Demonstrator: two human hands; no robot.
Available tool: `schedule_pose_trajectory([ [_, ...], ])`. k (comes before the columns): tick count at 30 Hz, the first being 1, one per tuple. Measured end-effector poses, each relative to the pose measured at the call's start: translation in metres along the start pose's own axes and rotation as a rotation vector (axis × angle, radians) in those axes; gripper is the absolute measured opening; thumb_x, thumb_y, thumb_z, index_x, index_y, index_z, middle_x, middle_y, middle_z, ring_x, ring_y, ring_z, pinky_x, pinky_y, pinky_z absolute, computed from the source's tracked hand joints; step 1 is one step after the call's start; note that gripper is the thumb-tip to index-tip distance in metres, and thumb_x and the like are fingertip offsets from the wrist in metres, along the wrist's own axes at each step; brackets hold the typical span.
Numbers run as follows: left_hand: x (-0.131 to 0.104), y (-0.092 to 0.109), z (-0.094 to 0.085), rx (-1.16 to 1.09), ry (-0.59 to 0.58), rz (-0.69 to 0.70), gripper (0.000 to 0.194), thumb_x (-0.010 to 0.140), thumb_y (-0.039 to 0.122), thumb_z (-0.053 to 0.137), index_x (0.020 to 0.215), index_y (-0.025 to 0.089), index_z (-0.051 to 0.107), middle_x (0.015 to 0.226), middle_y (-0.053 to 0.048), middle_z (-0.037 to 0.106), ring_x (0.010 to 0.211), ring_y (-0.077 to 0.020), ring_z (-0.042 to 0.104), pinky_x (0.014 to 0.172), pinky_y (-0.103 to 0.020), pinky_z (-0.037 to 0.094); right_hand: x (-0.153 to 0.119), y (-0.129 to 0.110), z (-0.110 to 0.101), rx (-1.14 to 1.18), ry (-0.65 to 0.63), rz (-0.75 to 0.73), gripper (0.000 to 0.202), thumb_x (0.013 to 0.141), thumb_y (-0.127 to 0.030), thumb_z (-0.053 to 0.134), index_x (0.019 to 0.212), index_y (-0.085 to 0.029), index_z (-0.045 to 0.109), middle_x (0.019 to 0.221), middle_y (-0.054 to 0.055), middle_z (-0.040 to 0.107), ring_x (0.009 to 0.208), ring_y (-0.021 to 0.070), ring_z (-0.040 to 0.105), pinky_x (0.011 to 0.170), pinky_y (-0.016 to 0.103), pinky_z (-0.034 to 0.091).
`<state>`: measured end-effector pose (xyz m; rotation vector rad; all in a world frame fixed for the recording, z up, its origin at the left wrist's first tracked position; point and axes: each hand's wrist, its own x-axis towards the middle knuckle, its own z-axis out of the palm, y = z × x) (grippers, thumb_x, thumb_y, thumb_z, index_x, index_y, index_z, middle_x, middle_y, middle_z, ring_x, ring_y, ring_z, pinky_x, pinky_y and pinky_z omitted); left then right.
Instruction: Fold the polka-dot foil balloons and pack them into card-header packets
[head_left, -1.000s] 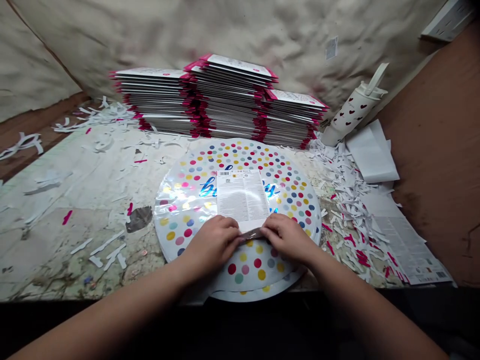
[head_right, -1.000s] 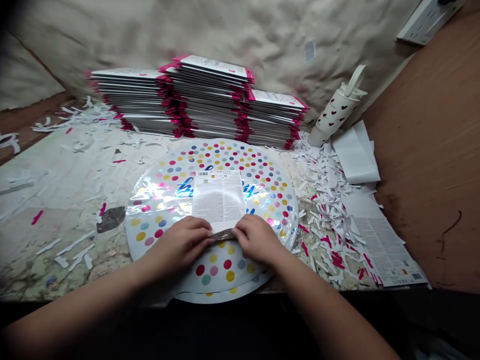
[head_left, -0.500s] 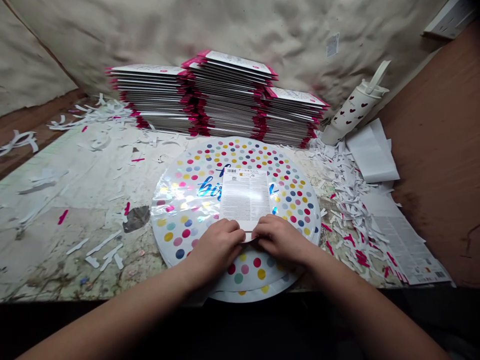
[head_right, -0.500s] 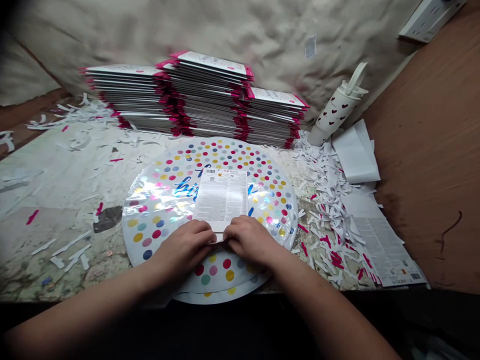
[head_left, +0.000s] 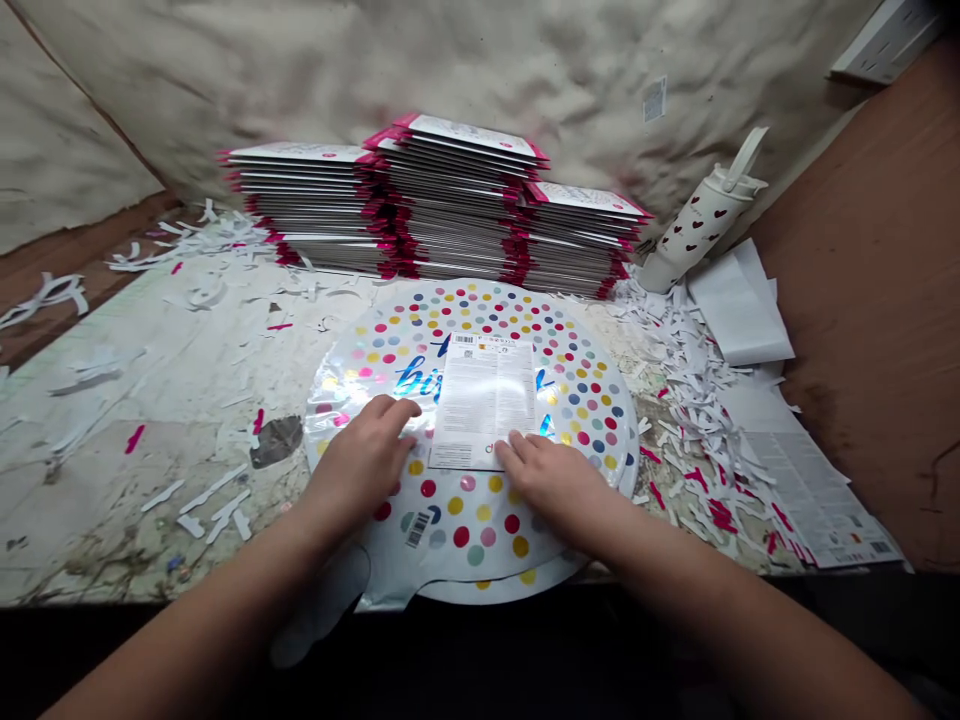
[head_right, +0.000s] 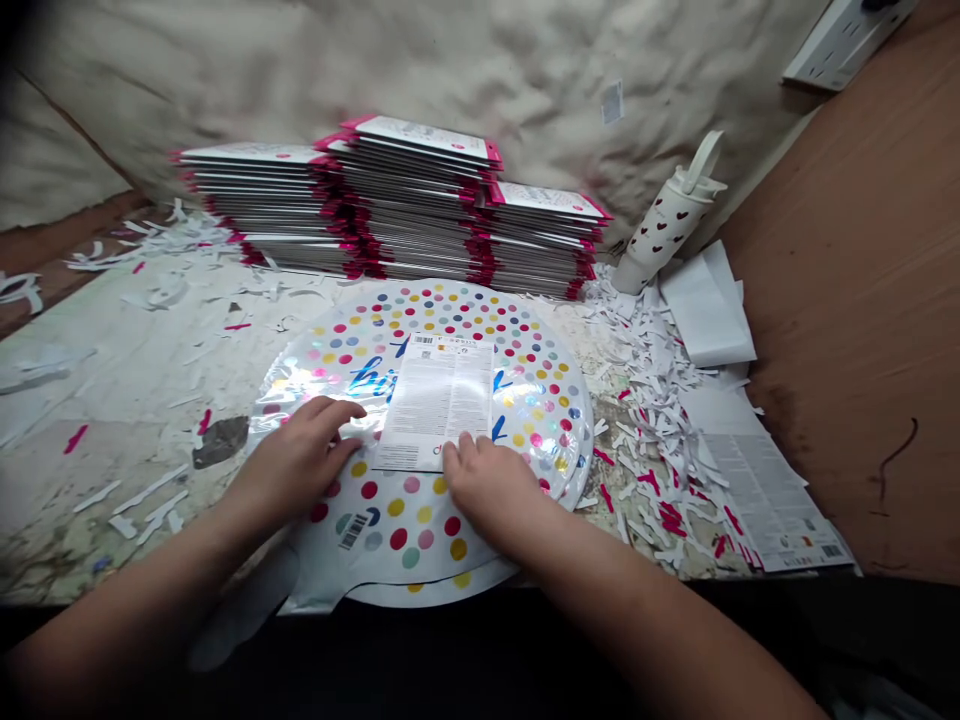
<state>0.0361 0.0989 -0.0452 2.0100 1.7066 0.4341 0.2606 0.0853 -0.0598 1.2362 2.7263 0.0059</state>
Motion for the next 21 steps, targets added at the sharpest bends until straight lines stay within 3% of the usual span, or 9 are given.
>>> schedule_pose_trajectory([
  [1, -0.007, 0.003, -0.001, -0.116, -0.07, -0.041, 0.017, 0.079, 0.033, 0.05, 0.085, 0.019, 0.057, 0.085, -0.005, 0.058, 0.073, -0.0193, 0.056, 0.063, -0.03, 0.043, 0.001, -0.004, -0.001, -0.081, -0.013, 0.013, 0.047, 0.079, -0.003, 0.046, 0.126, -0.008, 0.045, 0.116, 0.025, 0.054, 0.09, 0.0288, 0.06, 0.056, 0.033, 0.046],
  [4, -0.028, 0.019, 0.008, -0.704, -0.529, -0.254, 0.031, 0.079, 0.045, 0.052, 0.081, 0.016, 0.059, 0.067, -0.003, 0.059, 0.052, -0.013, 0.054, 0.049, -0.024, 0.041, 0.003, -0.014, -0.01, -0.194, 0.07, 0.005, 0.042, 0.08, -0.003, 0.043, 0.122, -0.003, 0.049, 0.098, 0.025, 0.062, 0.072, 0.0261, 0.062, 0.049, 0.032, 0.044],
  [5, -0.033, 0.024, 0.014, -0.926, -0.624, -0.345, 0.034, 0.08, 0.048, 0.052, 0.086, 0.015, 0.06, 0.071, -0.004, 0.062, 0.051, -0.0121, 0.055, 0.047, -0.023, 0.042, 0.002, -0.016, -0.015, -0.189, 0.141, -0.023, 0.038, 0.082, -0.005, 0.043, 0.118, -0.002, 0.052, 0.09, 0.022, 0.064, 0.069, 0.0247, 0.06, 0.049, 0.033, 0.043],
  [6, -0.037, 0.029, 0.019, -1.133, -0.647, -0.417, 0.035, 0.08, 0.048, 0.052, 0.09, 0.015, 0.06, 0.078, -0.006, 0.064, 0.055, -0.0122, 0.058, 0.049, -0.022, 0.044, 0.0, -0.018, -0.02, -0.172, 0.222, -0.057, 0.034, 0.083, -0.008, 0.042, 0.115, -0.002, 0.054, 0.083, 0.019, 0.064, 0.067, 0.0236, 0.059, 0.051, 0.033, 0.044],
  [9, -0.036, 0.036, 0.03, -1.501, -0.432, -0.496, 0.025, 0.08, 0.037, 0.059, 0.082, 0.012, 0.061, 0.081, -0.008, 0.066, 0.068, -0.0125, 0.062, 0.06, -0.021, 0.049, -0.009, -0.023, -0.028, -0.101, 0.483, -0.157, 0.03, 0.086, -0.012, 0.042, 0.11, -0.003, 0.058, 0.083, 0.015, 0.065, 0.07, 0.0217, 0.057, 0.055, 0.034, 0.046],
  [13, -0.026, 0.036, 0.032, -1.466, -0.182, -0.575, 0.01, 0.075, 0.018, 0.067, 0.071, 0.011, 0.06, 0.061, -0.004, 0.063, 0.056, -0.0099, 0.061, 0.049, -0.015, 0.048, -0.02, -0.029, -0.02, -0.02, 0.763, -0.175, 0.023, 0.084, -0.007, 0.047, 0.1, -0.001, 0.063, 0.093, 0.017, 0.067, 0.08, 0.0229, 0.06, 0.064, 0.034, 0.049],
  [17, -0.024, 0.039, 0.033, -1.703, -0.162, -0.67, 0.001, 0.079, 0.015, 0.06, 0.079, 0.014, 0.061, 0.063, 0.0, 0.063, 0.053, -0.0077, 0.059, 0.05, -0.017, 0.049, -0.026, -0.031, -0.012, 0.027, 0.787, -0.151, 0.021, 0.083, -0.006, 0.049, 0.098, -0.002, 0.063, 0.088, 0.017, 0.068, 0.083, 0.0233, 0.061, 0.067, 0.033, 0.051],
  [19, -0.025, 0.039, 0.034, -1.782, -0.177, -0.638, 0.007, 0.081, 0.021, 0.058, 0.081, 0.015, 0.063, 0.071, -0.001, 0.065, 0.06, -0.0102, 0.061, 0.057, -0.021, 0.051, -0.029, -0.028, -0.013, 0.096, 0.764, -0.135, 0.022, 0.082, -0.005, 0.049, 0.099, -0.003, 0.062, 0.09, 0.017, 0.068, 0.082, 0.0228, 0.061, 0.068, 0.034, 0.051],
  [21, -0.027, 0.038, 0.034, -1.661, -0.155, -0.542, 0.015, 0.079, 0.028, 0.06, 0.081, 0.014, 0.065, 0.076, -0.004, 0.067, 0.066, -0.0133, 0.061, 0.06, -0.024, 0.051, -0.032, -0.023, -0.016, 0.301, 0.658, -0.102, 0.02, 0.082, -0.011, 0.054, 0.1, -0.009, 0.061, 0.091, 0.013, 0.067, 0.082, 0.0209, 0.061, 0.07, 0.033, 0.051],
])
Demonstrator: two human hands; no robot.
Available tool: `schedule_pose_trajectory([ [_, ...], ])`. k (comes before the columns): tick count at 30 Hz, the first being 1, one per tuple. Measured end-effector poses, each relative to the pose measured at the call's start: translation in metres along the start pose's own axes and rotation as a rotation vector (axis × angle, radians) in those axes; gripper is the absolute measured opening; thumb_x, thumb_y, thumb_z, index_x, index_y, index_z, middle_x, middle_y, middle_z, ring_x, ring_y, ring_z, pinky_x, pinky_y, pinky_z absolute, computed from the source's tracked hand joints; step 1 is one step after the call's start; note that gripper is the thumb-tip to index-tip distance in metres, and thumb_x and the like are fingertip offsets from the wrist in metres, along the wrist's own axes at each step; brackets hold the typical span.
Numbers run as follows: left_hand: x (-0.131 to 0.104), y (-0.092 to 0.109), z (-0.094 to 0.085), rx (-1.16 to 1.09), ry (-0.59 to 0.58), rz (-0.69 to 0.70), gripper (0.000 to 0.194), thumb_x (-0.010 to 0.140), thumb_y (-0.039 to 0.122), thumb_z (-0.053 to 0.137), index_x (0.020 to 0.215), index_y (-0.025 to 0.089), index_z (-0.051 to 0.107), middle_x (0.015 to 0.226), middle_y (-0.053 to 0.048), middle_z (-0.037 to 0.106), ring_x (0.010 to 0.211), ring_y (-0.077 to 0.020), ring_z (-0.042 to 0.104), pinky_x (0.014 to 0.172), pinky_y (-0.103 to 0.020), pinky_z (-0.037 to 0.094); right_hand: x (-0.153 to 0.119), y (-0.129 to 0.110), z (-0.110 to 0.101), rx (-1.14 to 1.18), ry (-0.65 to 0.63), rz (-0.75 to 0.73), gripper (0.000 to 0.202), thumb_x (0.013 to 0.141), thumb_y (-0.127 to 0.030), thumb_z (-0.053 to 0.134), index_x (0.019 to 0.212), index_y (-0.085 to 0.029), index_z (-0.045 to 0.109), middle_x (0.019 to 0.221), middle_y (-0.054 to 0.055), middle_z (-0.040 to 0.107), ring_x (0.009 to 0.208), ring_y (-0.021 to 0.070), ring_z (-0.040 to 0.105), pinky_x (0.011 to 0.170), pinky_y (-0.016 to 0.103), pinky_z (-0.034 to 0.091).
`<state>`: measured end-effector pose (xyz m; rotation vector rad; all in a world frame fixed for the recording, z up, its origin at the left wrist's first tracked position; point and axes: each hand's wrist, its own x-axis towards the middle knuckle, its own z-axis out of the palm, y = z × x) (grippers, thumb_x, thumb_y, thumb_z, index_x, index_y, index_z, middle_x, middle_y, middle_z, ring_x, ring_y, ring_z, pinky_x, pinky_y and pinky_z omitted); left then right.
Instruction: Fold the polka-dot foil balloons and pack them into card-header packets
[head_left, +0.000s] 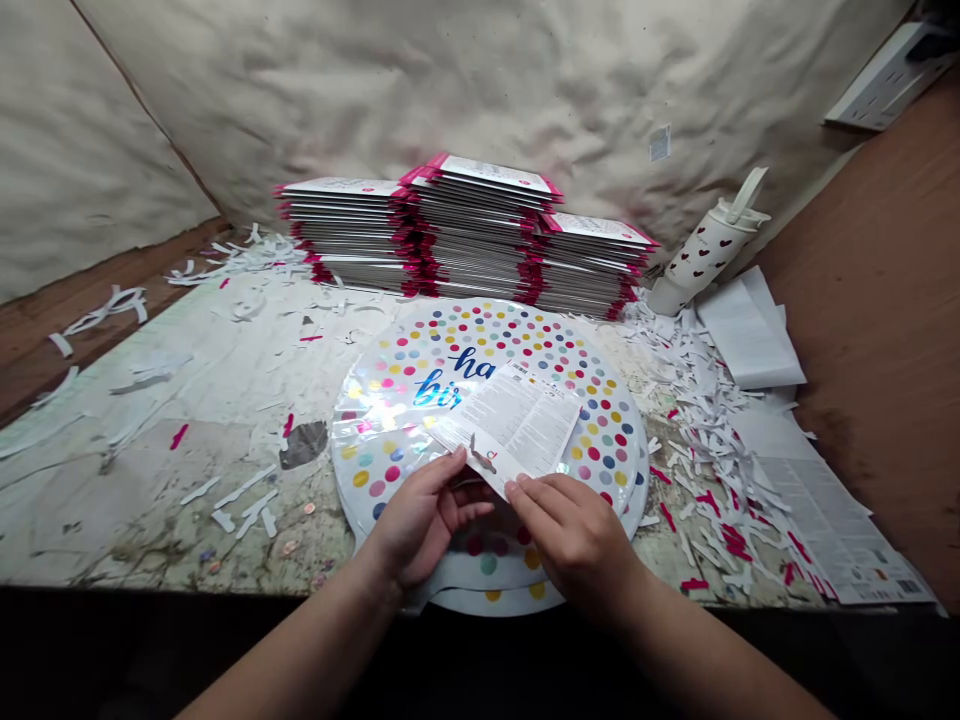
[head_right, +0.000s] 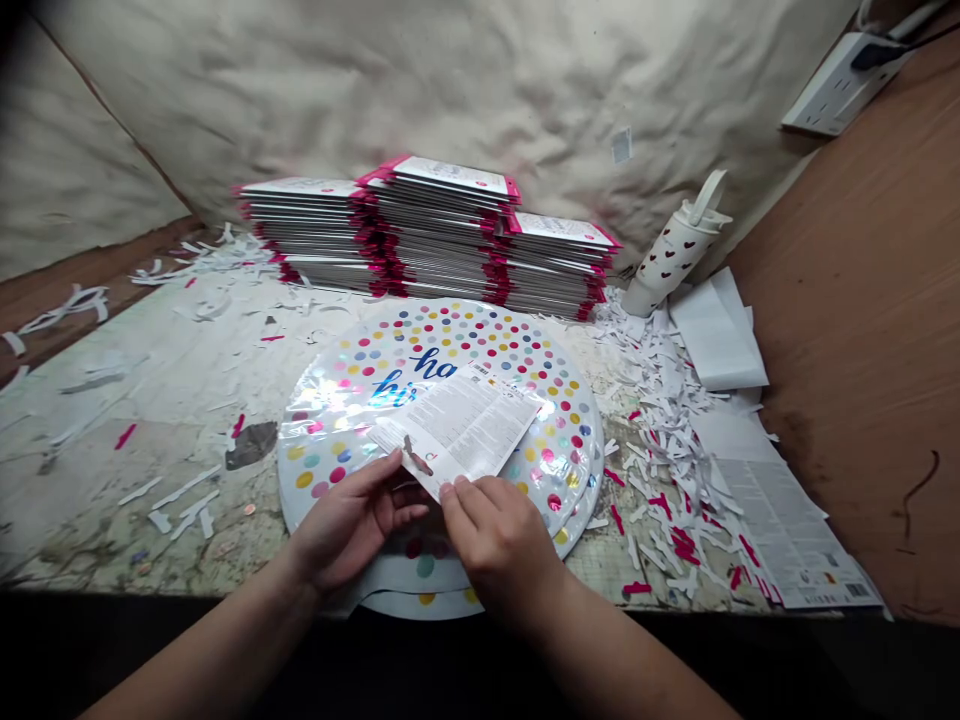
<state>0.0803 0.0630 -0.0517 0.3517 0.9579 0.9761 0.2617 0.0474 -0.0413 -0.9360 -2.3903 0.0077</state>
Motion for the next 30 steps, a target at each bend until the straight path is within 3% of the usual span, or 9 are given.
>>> schedule_pose_trajectory([
  [3, -0.003, 0.002, -0.002, 0.361, 0.024, 0.178, 0.024, 0.075, 0.036, 0.063, 0.071, 0.012, 0.066, 0.07, -0.005, 0.067, 0.064, -0.015, 0.06, 0.059, -0.023, 0.048, 0.005, 0.004, -0.004, 0.384, -0.116, 0.314, 0.035, 0.077, -0.029, 0.063, 0.108, -0.017, 0.053, 0.094, 0.006, 0.064, 0.081, 0.0164, 0.059, 0.069, 0.027, 0.052],
  [5, -0.006, 0.002, 0.0, 0.528, 0.013, 0.248, 0.029, 0.075, 0.039, 0.063, 0.062, 0.013, 0.064, 0.063, -0.003, 0.064, 0.061, -0.0143, 0.058, 0.058, -0.022, 0.046, 0.013, 0.003, 0.001, 0.527, -0.064, 0.455, 0.044, 0.076, -0.031, 0.064, 0.115, -0.019, 0.047, 0.095, 0.005, 0.061, 0.079, 0.0143, 0.058, 0.068, 0.025, 0.051],
  [11, -0.005, -0.004, 0.004, 0.483, -0.046, 0.199, 0.032, 0.079, 0.044, 0.057, 0.069, 0.014, 0.063, 0.068, -0.003, 0.066, 0.064, -0.0151, 0.06, 0.063, -0.025, 0.048, 0.029, 0.0, 0.011, 0.608, 0.039, 0.423, 0.014, 0.082, -0.013, 0.05, 0.082, -0.019, 0.063, 0.079, 0.003, 0.064, 0.077, 0.0142, 0.06, 0.073, 0.027, 0.048],
  [14, -0.004, 0.001, 0.004, 0.488, -0.009, 0.224, 0.03, 0.076, 0.043, 0.06, 0.077, 0.014, 0.064, 0.076, -0.004, 0.067, 0.069, -0.0169, 0.061, 0.067, -0.028, 0.049, 0.015, 0.022, -0.014, 0.627, -0.098, 0.55, 0.012, 0.078, -0.014, 0.054, 0.078, -0.019, 0.065, 0.078, 0.001, 0.066, 0.074, 0.0144, 0.061, 0.068, 0.025, 0.049],
  [18, -0.006, 0.015, 0.008, 0.51, -0.047, 0.254, 0.034, 0.075, 0.038, 0.063, 0.103, 0.018, 0.058, 0.093, -0.004, 0.066, 0.075, -0.0172, 0.062, 0.069, -0.03, 0.05, -0.016, 0.058, -0.059, 0.324, -0.229, 0.664, 0.013, 0.078, -0.018, 0.053, 0.076, -0.021, 0.065, 0.078, 0.001, 0.066, 0.071, 0.0152, 0.06, 0.064, 0.026, 0.048],
  [21, -0.006, 0.018, 0.017, 0.568, -0.125, 0.204, 0.028, 0.083, 0.041, 0.052, 0.096, 0.017, 0.06, 0.088, -0.005, 0.067, 0.075, -0.0165, 0.061, 0.07, -0.029, 0.048, -0.025, 0.065, -0.077, 0.068, -0.302, 0.655, 0.016, 0.08, -0.019, 0.051, 0.073, -0.02, 0.065, 0.075, 0.003, 0.064, 0.072, 0.0179, 0.059, 0.067, 0.031, 0.048],
  [24, -0.007, 0.014, 0.031, 0.613, -0.184, 0.188, 0.028, 0.085, 0.041, 0.048, 0.088, 0.016, 0.06, 0.082, -0.005, 0.066, 0.075, -0.0164, 0.06, 0.07, -0.028, 0.047, -0.018, 0.053, -0.078, -0.207, -0.23, 0.617, 0.014, 0.078, -0.029, 0.058, 0.081, -0.018, 0.067, 0.08, 0.008, 0.064, 0.081, 0.0256, 0.058, 0.074, 0.042, 0.047],
  [27, -0.008, 0.006, 0.047, 0.597, -0.24, 0.176, 0.029, 0.083, 0.042, 0.05, 0.08, 0.015, 0.059, 0.071, -0.003, 0.062, 0.068, -0.0147, 0.057, 0.066, -0.027, 0.046, -0.005, 0.034, -0.063, -0.011, -0.136, 0.378, 0.041, 0.079, -0.032, 0.059, 0.117, -0.018, 0.054, 0.101, 0.01, 0.062, 0.093, 0.0231, 0.056, 0.081, 0.037, 0.048],
  [30, -0.007, -0.003, 0.056, 0.559, -0.303, 0.171, 0.029, 0.081, 0.042, 0.053, 0.07, 0.015, 0.054, 0.063, 0.001, 0.053, 0.06, -0.0113, 0.051, 0.061, -0.024, 0.044, 0.002, 0.02, -0.044, 0.205, 0.003, 0.208, 0.024, 0.087, -0.019, 0.046, 0.108, -0.018, 0.056, 0.095, 0.008, 0.062, 0.089, 0.0172, 0.057, 0.08, 0.03, 0.048],
])
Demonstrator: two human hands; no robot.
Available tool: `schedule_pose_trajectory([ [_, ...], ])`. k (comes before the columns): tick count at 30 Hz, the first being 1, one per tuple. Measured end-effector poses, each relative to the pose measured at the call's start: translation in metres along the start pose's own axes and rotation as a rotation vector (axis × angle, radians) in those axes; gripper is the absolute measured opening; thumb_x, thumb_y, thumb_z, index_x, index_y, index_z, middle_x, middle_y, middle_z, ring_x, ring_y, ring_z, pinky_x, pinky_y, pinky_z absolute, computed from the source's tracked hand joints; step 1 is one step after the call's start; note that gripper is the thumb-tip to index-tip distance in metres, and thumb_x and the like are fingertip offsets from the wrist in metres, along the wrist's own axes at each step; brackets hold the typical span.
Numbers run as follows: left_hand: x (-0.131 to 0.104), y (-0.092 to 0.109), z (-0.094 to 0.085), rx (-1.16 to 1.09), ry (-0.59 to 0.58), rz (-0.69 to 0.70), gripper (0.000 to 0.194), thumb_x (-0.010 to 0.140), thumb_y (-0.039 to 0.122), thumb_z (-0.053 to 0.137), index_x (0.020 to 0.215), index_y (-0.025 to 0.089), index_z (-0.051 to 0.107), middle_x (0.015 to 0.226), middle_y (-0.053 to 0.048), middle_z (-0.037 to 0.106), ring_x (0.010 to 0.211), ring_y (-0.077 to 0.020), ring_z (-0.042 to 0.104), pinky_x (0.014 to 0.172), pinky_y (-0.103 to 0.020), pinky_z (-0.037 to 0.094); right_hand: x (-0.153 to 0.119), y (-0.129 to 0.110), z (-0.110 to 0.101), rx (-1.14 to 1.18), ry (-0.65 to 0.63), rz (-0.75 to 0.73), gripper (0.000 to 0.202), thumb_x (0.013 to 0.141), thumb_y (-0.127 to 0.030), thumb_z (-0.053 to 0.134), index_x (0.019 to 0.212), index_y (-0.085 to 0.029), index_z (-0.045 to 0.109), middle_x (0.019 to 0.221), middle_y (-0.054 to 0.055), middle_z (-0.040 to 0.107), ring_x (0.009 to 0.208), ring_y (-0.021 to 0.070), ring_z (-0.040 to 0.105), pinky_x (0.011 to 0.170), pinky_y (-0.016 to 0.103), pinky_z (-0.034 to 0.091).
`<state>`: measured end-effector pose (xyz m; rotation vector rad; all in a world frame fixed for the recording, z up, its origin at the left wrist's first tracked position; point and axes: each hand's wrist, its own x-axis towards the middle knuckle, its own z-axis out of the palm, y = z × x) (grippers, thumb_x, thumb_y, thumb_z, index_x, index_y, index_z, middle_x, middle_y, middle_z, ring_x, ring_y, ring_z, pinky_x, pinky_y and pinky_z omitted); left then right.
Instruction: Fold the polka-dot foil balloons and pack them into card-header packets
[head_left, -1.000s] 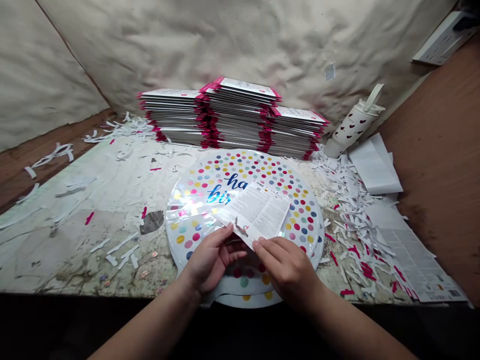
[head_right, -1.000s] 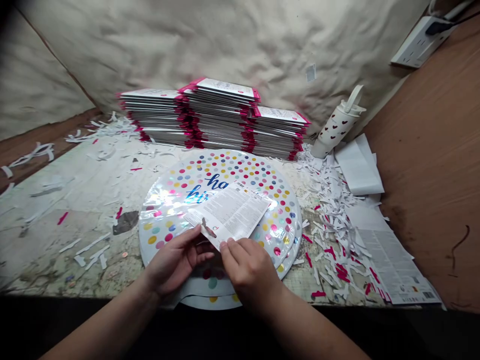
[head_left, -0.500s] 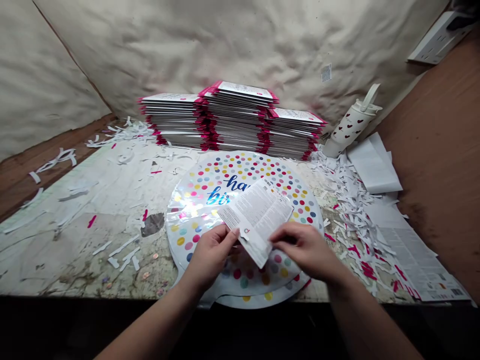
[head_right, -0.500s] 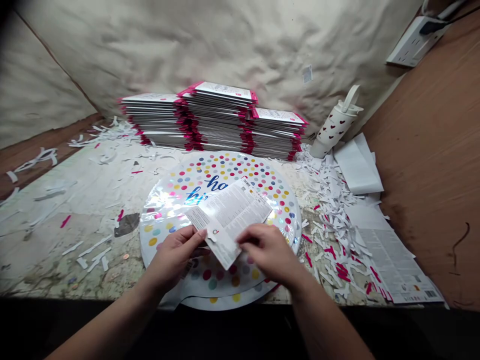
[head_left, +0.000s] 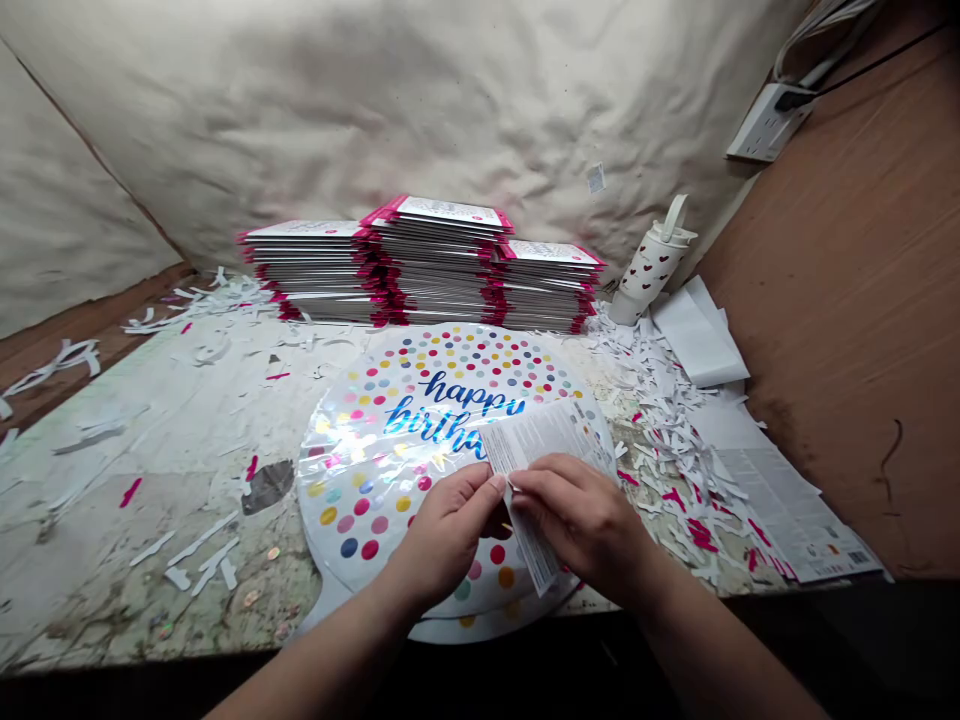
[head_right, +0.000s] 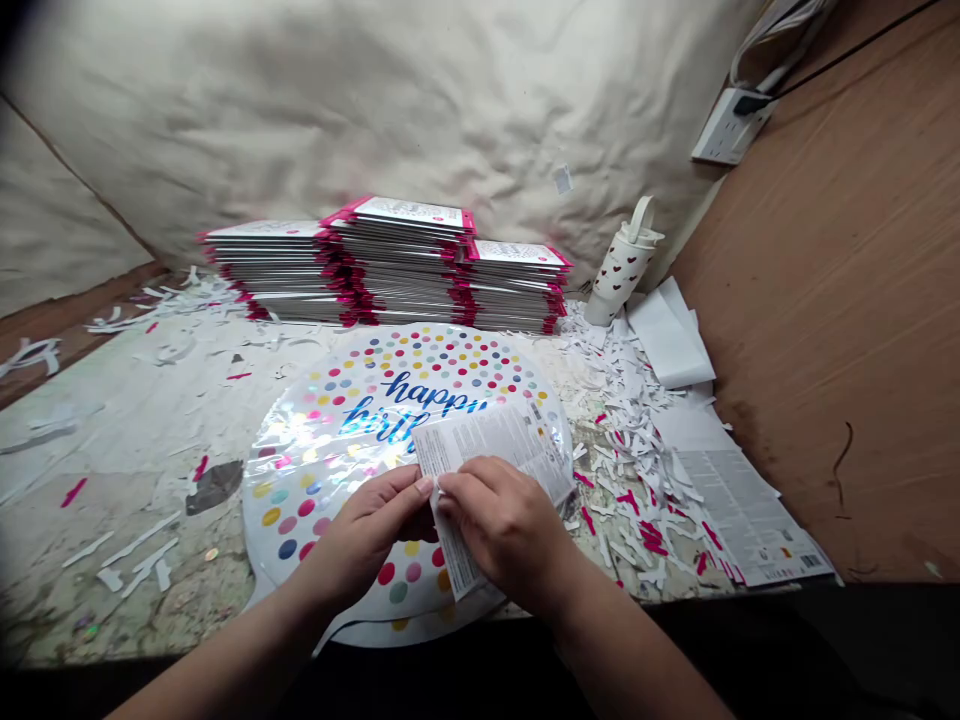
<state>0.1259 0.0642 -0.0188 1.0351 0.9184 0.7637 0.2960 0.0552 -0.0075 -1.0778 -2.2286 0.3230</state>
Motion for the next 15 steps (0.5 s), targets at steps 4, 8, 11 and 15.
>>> schedule_pose_trajectory([
  [4, 0.003, -0.003, -0.001, 0.072, 0.09, 0.035, 0.03, 0.083, 0.044, 0.048, 0.072, 0.016, 0.05, 0.061, 0.002, 0.049, 0.055, -0.0109, 0.048, 0.054, -0.022, 0.041, -0.007, 0.003, -0.007, 0.158, -0.023, 0.094, 0.023, 0.089, -0.021, 0.039, 0.08, -0.018, 0.06, 0.076, 0.005, 0.061, 0.072, 0.0149, 0.058, 0.068, 0.027, 0.048],
  [8, -0.004, 0.021, -0.008, 0.447, 0.169, 0.179, 0.017, 0.079, 0.032, 0.053, 0.09, 0.019, 0.053, 0.072, 0.0, 0.057, 0.068, -0.0162, 0.054, 0.059, -0.024, 0.042, -0.01, 0.016, -0.048, -0.032, -0.077, 0.248, 0.024, 0.084, -0.039, 0.051, 0.074, -0.021, 0.063, 0.074, 0.004, 0.063, 0.072, 0.0182, 0.059, 0.066, 0.029, 0.049],
  [11, -0.014, 0.054, -0.008, 0.823, 0.026, 0.313, 0.007, 0.08, 0.026, 0.052, 0.086, 0.022, 0.054, 0.065, 0.002, 0.058, 0.055, -0.0135, 0.051, 0.052, -0.023, 0.038, -0.002, 0.02, -0.068, -0.087, 0.286, 0.274, 0.044, 0.07, -0.041, 0.068, 0.109, -0.023, 0.059, 0.111, 0.009, 0.06, 0.102, 0.0278, 0.054, 0.084, 0.039, 0.046],
  [15, -0.015, 0.083, -0.015, 0.801, 0.219, 0.675, 0.035, 0.075, 0.029, 0.062, 0.108, 0.028, 0.052, 0.093, -0.002, 0.064, 0.067, -0.0165, 0.059, 0.06, -0.026, 0.045, 0.019, 0.019, -0.064, 0.446, 0.279, 0.273, 0.02, 0.078, -0.031, 0.061, 0.098, -0.029, 0.065, 0.091, 0.002, 0.067, 0.082, 0.0215, 0.064, 0.072, 0.034, 0.053],
])
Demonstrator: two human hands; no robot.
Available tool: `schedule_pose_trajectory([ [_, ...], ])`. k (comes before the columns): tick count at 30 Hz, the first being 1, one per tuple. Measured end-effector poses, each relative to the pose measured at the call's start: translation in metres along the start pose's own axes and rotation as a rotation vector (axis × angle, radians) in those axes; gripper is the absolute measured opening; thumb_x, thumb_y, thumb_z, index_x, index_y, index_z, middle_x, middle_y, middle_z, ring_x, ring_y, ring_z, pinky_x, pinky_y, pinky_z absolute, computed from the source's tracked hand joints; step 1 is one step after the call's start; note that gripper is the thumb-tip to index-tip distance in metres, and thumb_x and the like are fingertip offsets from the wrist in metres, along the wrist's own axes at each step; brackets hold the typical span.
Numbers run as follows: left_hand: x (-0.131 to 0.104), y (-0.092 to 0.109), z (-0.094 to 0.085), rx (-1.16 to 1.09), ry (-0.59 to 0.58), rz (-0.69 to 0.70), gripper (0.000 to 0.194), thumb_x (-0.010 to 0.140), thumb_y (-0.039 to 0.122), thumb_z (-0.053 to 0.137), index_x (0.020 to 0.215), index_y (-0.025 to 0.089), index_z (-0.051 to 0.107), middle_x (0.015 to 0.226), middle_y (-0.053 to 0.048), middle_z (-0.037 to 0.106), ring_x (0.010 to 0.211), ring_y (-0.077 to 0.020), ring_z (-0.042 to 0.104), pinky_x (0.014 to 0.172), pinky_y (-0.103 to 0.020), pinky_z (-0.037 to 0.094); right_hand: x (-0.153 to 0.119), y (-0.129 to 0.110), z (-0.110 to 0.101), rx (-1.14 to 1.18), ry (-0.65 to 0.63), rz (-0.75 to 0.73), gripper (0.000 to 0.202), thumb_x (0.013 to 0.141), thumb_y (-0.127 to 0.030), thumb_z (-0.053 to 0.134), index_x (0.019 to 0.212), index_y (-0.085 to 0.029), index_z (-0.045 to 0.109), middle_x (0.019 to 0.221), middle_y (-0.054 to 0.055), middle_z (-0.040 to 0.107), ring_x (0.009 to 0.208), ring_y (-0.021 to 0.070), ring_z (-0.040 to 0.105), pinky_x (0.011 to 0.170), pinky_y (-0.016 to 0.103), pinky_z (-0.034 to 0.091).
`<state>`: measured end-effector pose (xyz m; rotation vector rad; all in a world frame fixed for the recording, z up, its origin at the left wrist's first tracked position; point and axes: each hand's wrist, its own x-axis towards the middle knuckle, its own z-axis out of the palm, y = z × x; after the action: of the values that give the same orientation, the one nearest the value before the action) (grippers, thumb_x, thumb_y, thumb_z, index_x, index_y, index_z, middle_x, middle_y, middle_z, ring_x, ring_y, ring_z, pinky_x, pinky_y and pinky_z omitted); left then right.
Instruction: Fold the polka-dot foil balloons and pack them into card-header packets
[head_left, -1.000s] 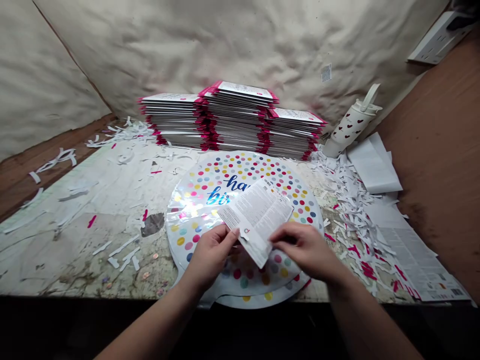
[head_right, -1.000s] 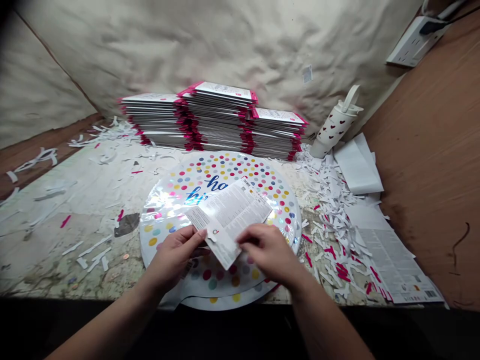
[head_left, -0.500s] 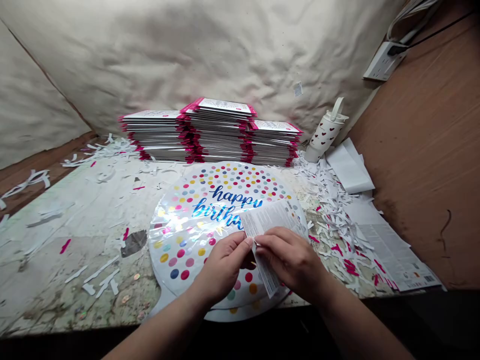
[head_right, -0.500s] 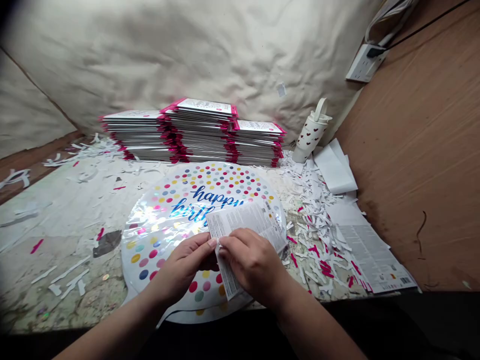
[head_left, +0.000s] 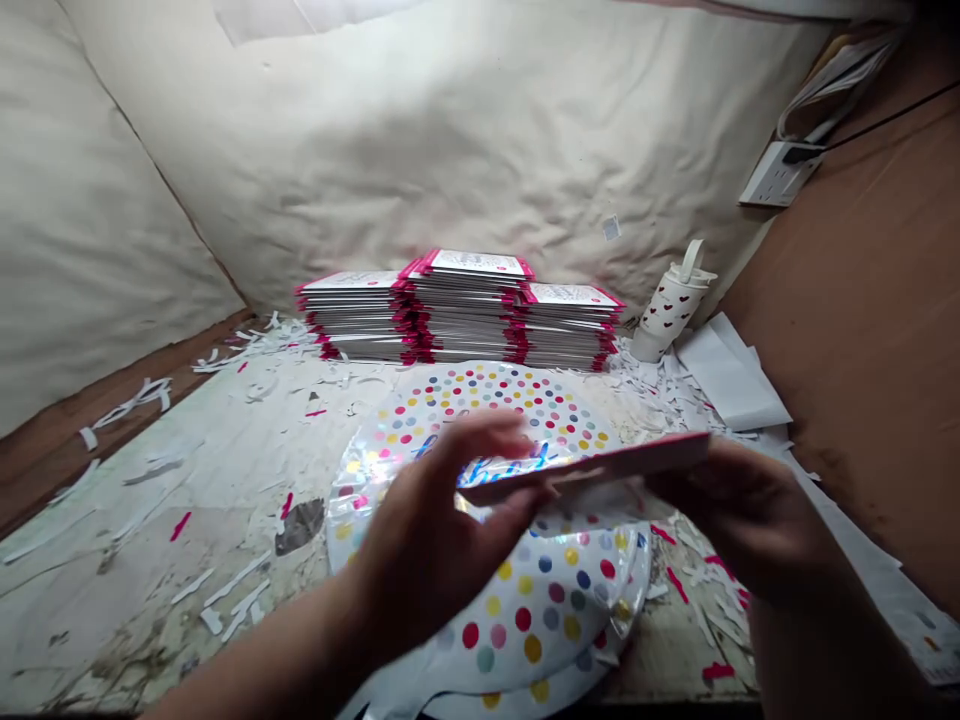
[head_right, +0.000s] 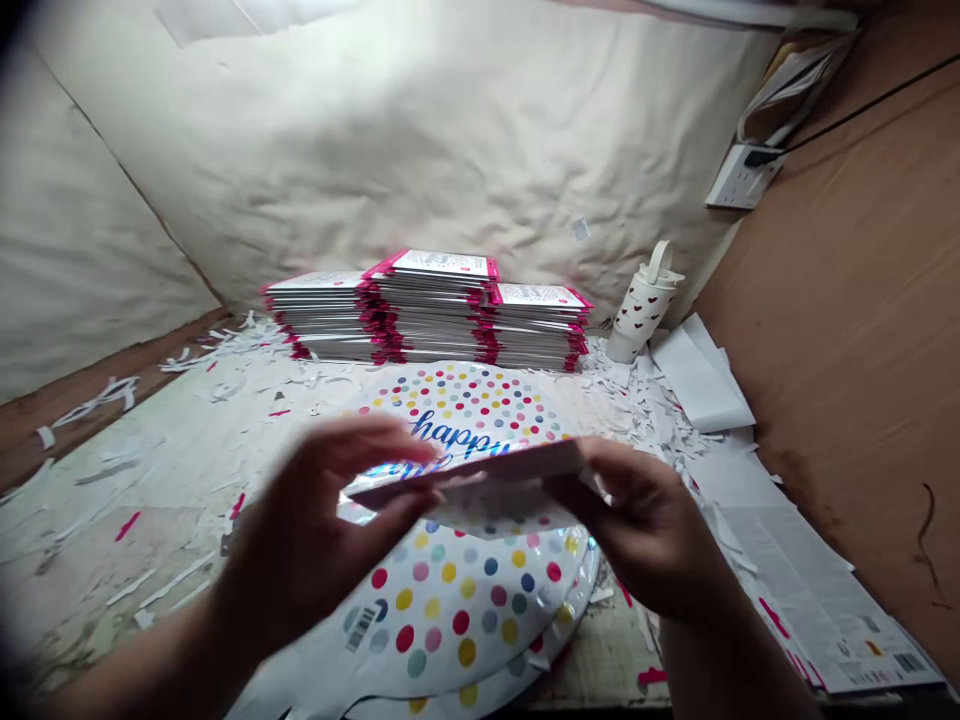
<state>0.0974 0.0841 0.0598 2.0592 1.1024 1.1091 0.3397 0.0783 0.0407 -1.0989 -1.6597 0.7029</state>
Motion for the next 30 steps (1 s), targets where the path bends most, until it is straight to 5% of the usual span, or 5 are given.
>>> schedule_pose_trajectory([
  [6, 0.021, -0.02, -0.012, 0.182, -0.029, 0.217, 0.024, 0.084, 0.021, 0.048, 0.105, 0.026, 0.059, 0.094, -0.002, 0.068, 0.079, -0.0189, 0.063, 0.07, -0.029, 0.05, 0.025, 0.028, 0.011, 0.282, 0.309, 0.011, 0.041, 0.077, -0.045, 0.059, 0.113, -0.026, 0.054, 0.105, 0.009, 0.065, 0.095, 0.0256, 0.062, 0.082, 0.046, 0.05],
  [10, 0.1, -0.03, -0.041, 0.737, 0.35, 0.328, 0.038, 0.088, 0.016, 0.031, 0.12, 0.022, 0.052, 0.124, -0.003, 0.055, 0.115, -0.0239, 0.048, 0.097, -0.04, 0.034, 0.023, 0.059, -0.009, 0.257, 0.398, 0.096, 0.041, 0.08, -0.039, 0.057, 0.117, -0.024, 0.049, 0.101, 0.009, 0.065, 0.093, 0.0224, 0.063, 0.087, 0.044, 0.048],
  [17, 0.264, -0.121, -0.063, 1.099, -0.055, 0.175, 0.044, 0.083, 0.009, 0.035, 0.124, 0.014, 0.049, 0.119, -0.012, 0.057, 0.111, -0.0272, 0.05, 0.093, -0.039, 0.033, -0.015, 0.097, -0.023, 0.121, 0.395, 0.442, 0.049, 0.075, -0.04, 0.064, 0.117, -0.019, 0.05, 0.091, 0.009, 0.068, 0.088, 0.0222, 0.064, 0.084, 0.038, 0.05],
  [24, 0.276, -0.151, -0.044, 1.082, -0.07, 0.162, 0.056, 0.092, 0.043, 0.024, 0.14, 0.015, 0.023, 0.145, -0.015, 0.025, 0.132, -0.0342, 0.018, 0.103, -0.054, 0.01, -0.043, 0.119, -0.028, 0.016, 0.339, 0.569, 0.041, 0.075, -0.043, 0.062, 0.109, -0.019, 0.055, 0.097, 0.01, 0.067, 0.091, 0.0208, 0.063, 0.084, 0.033, 0.051],
  [30, 0.274, -0.167, -0.06, 1.054, -0.086, 0.033, 0.053, 0.092, 0.046, 0.02, 0.139, 0.022, 0.028, 0.143, -0.016, 0.029, 0.129, -0.0378, 0.022, 0.096, -0.063, 0.011, -0.052, 0.1, -0.01, -0.214, 0.113, 0.487, 0.032, 0.078, -0.039, 0.058, 0.105, -0.021, 0.061, 0.108, 0.009, 0.063, 0.103, 0.0247, 0.057, 0.088, 0.039, 0.049],
])
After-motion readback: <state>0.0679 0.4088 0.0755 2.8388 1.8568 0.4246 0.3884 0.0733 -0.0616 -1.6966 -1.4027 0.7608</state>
